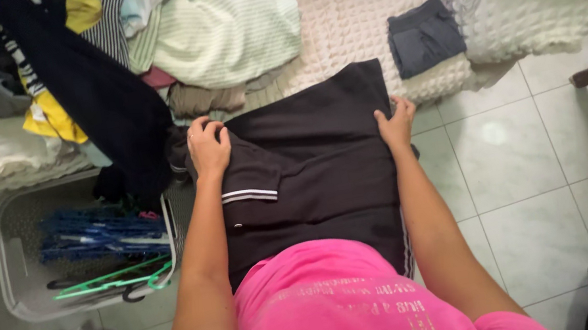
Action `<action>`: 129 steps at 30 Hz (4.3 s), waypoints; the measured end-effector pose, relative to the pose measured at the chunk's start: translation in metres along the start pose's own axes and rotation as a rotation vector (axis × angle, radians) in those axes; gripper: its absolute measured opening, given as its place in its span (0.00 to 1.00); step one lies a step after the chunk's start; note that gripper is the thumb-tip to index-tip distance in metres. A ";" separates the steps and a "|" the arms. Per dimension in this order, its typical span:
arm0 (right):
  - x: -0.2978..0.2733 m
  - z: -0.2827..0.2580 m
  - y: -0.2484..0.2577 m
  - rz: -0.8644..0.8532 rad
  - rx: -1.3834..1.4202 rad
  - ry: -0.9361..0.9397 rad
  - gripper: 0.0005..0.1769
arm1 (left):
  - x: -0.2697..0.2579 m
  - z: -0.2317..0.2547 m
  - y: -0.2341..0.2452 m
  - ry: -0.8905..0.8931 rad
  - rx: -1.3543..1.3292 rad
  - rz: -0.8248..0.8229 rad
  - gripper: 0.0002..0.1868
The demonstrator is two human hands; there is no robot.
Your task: The person folds several items of clothing, including a black shirt, a grey shirt, a green shirt, and striped shorts, and places them in a stack on a white textured surface.
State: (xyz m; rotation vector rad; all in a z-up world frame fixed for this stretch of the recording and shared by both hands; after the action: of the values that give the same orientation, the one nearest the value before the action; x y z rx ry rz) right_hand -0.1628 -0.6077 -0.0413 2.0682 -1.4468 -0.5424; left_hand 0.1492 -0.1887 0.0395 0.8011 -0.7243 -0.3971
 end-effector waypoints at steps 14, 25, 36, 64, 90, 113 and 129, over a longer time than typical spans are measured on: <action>-0.005 0.021 -0.006 -0.128 -0.365 -0.496 0.43 | -0.011 -0.013 -0.006 -0.016 -0.145 -0.080 0.12; -0.037 0.028 0.008 -0.085 -0.330 -0.564 0.44 | 0.030 -0.040 -0.024 0.006 -0.092 -0.275 0.13; -0.030 0.038 0.012 0.040 -0.277 -0.341 0.21 | 0.016 -0.029 -0.015 -0.112 -0.093 -0.114 0.12; -0.022 0.047 0.082 -0.414 1.176 -0.380 0.25 | 0.042 -0.131 0.041 0.237 -0.250 -0.167 0.21; -0.043 0.072 0.091 -0.428 1.190 -0.834 0.21 | -0.013 -0.164 -0.010 0.827 -1.218 -0.313 0.18; -0.034 0.078 0.158 -0.016 0.892 -0.352 0.19 | 0.080 -0.094 0.010 0.225 -0.934 -0.481 0.17; -0.024 0.066 0.137 -0.050 1.073 -0.544 0.17 | 0.086 -0.116 -0.044 0.179 -0.169 -0.621 0.39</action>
State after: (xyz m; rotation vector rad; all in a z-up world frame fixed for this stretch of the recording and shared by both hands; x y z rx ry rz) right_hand -0.3099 -0.6353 -0.0035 2.8983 -2.3607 -0.3874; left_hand 0.2900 -0.2073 -0.0122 0.8792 -0.2554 -0.9195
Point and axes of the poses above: each hand's wrist, its own x-axis towards the middle knuckle, its own y-axis out of the back of the hand, z = x × y, the point moved 9 cm from there along x, towards the middle knuckle, and after that the axes turned 14 degrees about -y, right-handed, at the moved point
